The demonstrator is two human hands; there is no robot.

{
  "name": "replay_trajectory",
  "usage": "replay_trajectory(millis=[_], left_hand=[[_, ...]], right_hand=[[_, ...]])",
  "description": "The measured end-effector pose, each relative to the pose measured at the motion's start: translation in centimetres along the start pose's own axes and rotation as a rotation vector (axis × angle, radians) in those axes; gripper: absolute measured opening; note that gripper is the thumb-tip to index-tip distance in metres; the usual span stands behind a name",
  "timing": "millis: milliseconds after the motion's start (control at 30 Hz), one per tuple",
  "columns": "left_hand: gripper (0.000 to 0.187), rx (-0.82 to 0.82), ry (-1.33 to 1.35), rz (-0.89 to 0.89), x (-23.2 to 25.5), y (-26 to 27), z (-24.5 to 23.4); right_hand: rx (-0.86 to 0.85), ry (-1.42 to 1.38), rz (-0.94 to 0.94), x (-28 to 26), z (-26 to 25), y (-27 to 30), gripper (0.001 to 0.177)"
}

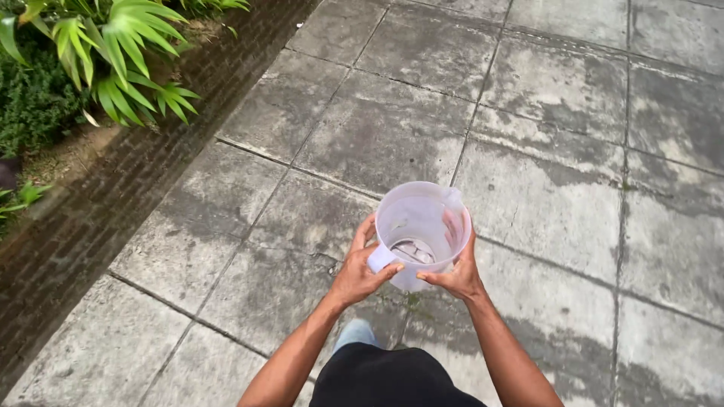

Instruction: Filling a plastic pitcher with water from an outdoor faucet and watering garden plants.

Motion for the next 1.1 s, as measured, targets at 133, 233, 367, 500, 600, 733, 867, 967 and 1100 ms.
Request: replay_trajectory(millis=[133,233,367,500,600,733,867,967,1100], left_hand=[[0.039,0.061,0.015,0.010,-3.0,-11.0,-0.6],[0.037,0.065,0.056,-0.015,-6.5,-20.0,-1.1],[0.041,0.014,0.111,0.034,-11.5,-33.9,-1.9],[0.043,-0.056,0.116,0.042,-13.8,-47.9,-2.2],[0.041,-0.123,0.090,0.053,-14.6,-59.1,-1.6],[0.039,-0.203,0.073,0.011,-16.8,-71.5,-1.1],[0.042,-0.232,0.059,0.031,-19.9,-84.1,-0.7],[0.042,-0.204,0.037,0.013,-22.8,-92.4,-0.3],[0.036,-0.130,0.012,-0.019,-24.9,-105.2,-1.2]], right_hand=[[-0.067,0.047,-0.013,5.1,-3.0,-11.6,0.157],[-0.075,0.048,-0.026,10.3,-5.2,-19.4,0.158],[-0.057,0.116,-0.045,16.7,-8.9,-30.1,0.155],[0.009,0.176,-0.039,19.7,-13.4,-41.7,0.154],[0.090,0.229,-0.015,22.9,-17.5,-48.7,0.154],[0.142,0.201,-0.034,27.9,-22.2,-57.9,0.154],[0.182,0.120,-0.007,34.6,-26.1,-68.0,0.153],[0.157,0.089,-0.009,39.9,-28.9,-76.0,0.153],[0.094,0.063,-0.001,45.7,-33.0,-88.7,0.152]])
Point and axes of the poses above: each hand's wrist, its own y-axis away from the middle knuckle, its own z-axis out of the palm, x = y × z, the point moved 1 cm from there along -y, towards the middle knuckle, and after that the axes turned 6 degrees about -z, right-handed, at the moved point
